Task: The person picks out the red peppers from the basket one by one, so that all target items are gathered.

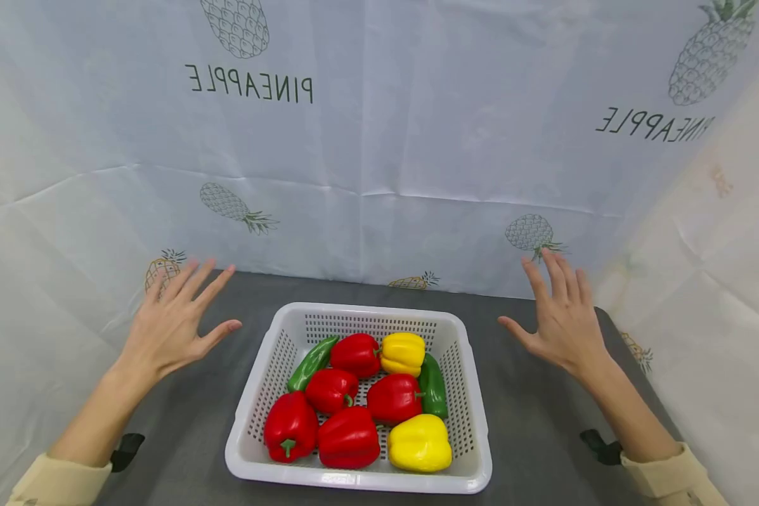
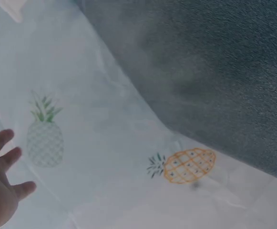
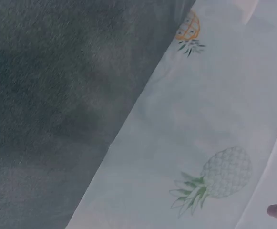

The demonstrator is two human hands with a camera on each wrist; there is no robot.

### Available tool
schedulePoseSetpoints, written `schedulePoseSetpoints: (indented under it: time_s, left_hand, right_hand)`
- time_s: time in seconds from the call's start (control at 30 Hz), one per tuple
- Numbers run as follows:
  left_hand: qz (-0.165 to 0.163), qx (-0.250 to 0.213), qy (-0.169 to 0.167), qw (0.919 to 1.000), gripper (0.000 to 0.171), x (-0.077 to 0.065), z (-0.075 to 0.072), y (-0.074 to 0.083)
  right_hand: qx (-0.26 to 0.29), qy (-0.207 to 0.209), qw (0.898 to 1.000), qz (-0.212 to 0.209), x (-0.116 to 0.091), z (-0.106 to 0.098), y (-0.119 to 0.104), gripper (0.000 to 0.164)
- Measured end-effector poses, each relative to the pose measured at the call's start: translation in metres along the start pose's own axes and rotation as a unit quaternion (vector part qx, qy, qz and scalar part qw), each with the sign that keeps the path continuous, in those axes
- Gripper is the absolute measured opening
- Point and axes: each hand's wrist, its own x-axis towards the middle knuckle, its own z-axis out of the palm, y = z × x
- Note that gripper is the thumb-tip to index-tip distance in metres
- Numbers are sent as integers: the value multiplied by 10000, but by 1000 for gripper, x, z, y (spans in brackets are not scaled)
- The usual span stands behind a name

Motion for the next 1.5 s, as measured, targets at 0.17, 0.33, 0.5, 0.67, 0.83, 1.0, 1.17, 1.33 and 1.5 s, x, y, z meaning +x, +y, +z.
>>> schedulePoseSetpoints:
  time_s: [0.17, 0.33, 0.5, 0.67, 0.83, 1.0, 1.17, 1.33, 1.5]
  left_hand:
    - [-94, -168, 21, 9998, 82, -2, -6, 7]
    - [-404, -301, -168, 9986, 74, -7, -15, 15]
    - [-607, -424, -533, 9958, 64, -13, -24, 21]
    - [-790, -599, -1213, 9876, 56, -19, -35, 27]
    - [-851, -829, -1667, 9788, 54, -25, -45, 36]
    - [-927, -1090, -2174, 9656, 54, -29, -53, 46]
    - [-1126, -1452, -2610, 9477, 55, -38, -60, 55]
    - [-1204, -1672, -2792, 9379, 55, -50, -61, 65]
    - [-1259, -2057, -3091, 9199, 61, -56, -61, 76]
  right_hand:
    - [343, 29, 9993, -107, 3, -2, -10, 102]
    - [698, -200, 9972, -181, 5, -2, -19, 100]
    - [1064, -518, 9928, -191, 4, -3, -27, 91]
    - [1376, -921, 9861, -124, 8, -6, -41, 90]
    - [1643, -1359, 9770, -75, 15, -9, -57, 86]
    - [2027, -1664, 9649, -97, 21, -11, -70, 81]
    - [2444, -2084, 9470, -65, 28, -13, -83, 79]
    - [3009, -2532, 9194, -26, 35, -14, -93, 77]
    - [3760, -2982, 8773, 20, 41, -11, -102, 75]
